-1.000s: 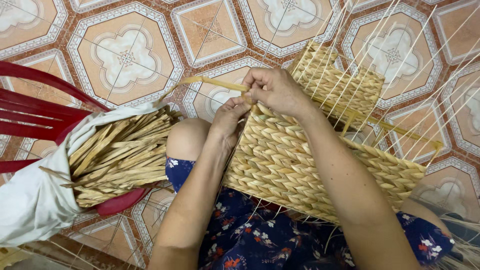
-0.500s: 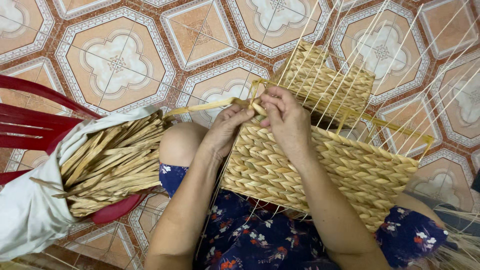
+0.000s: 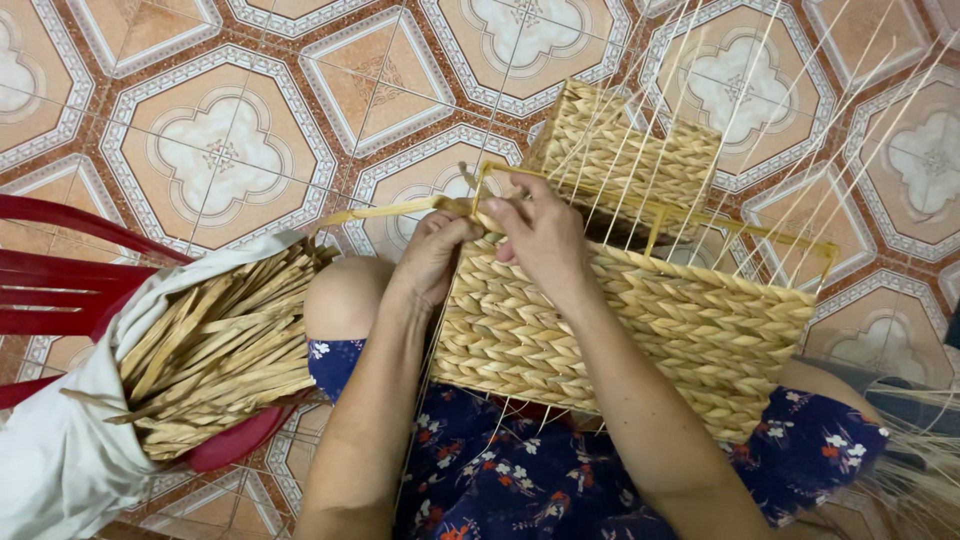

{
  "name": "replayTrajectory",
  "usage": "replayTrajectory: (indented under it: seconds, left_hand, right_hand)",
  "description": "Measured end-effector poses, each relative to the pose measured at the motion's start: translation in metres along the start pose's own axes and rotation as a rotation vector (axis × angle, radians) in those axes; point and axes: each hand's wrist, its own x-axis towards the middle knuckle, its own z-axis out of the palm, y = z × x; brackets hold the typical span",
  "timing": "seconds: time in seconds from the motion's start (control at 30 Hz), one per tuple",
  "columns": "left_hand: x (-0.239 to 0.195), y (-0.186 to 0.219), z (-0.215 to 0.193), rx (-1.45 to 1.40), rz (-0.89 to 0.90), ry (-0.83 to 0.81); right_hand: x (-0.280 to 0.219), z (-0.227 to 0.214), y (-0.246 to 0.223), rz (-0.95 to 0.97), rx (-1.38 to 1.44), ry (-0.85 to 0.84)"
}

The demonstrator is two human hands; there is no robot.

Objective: The person weaves a rectangular basket by hand, interlacing dried palm strips through a vertical wire frame. They repeatedly pull new strips through the weave, tighten them, and adjust the basket's position to continue building the sides.

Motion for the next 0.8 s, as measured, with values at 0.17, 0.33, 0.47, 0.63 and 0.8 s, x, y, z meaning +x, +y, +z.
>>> replayTrajectory:
  seconds: [0.17, 0.33, 0.47, 0.63, 0.8]
  left_hand:
    - [0.001, -0.001, 0.002, -0.033, 0.012, -0.031]
    - [-0.009, -0.012, 0.015, 0.09, 0.278, 0.172]
    - [-0.017, -0.014, 0.026, 0.407, 0.507, 0.36]
    - [-0.016, -0.015, 0.023, 0.648, 0.529, 0.478]
    - [-0.014, -0.012, 0.013, 0.624, 0.611, 0.475]
  right_hand:
    - [0.009, 0.015, 0.006, 0.04, -0.109, 0.019]
    - [0.004, 0.029, 0.036, -0.207, 0.553, 0.097]
    - [0.006, 0.009, 0.047, -0.039, 0.884, -0.145]
    - [0.009, -0.008, 0.053, 0.183, 0.925, -0.378]
    - [0.003, -0.007, 0.068, 0.118, 1.117, -0.531]
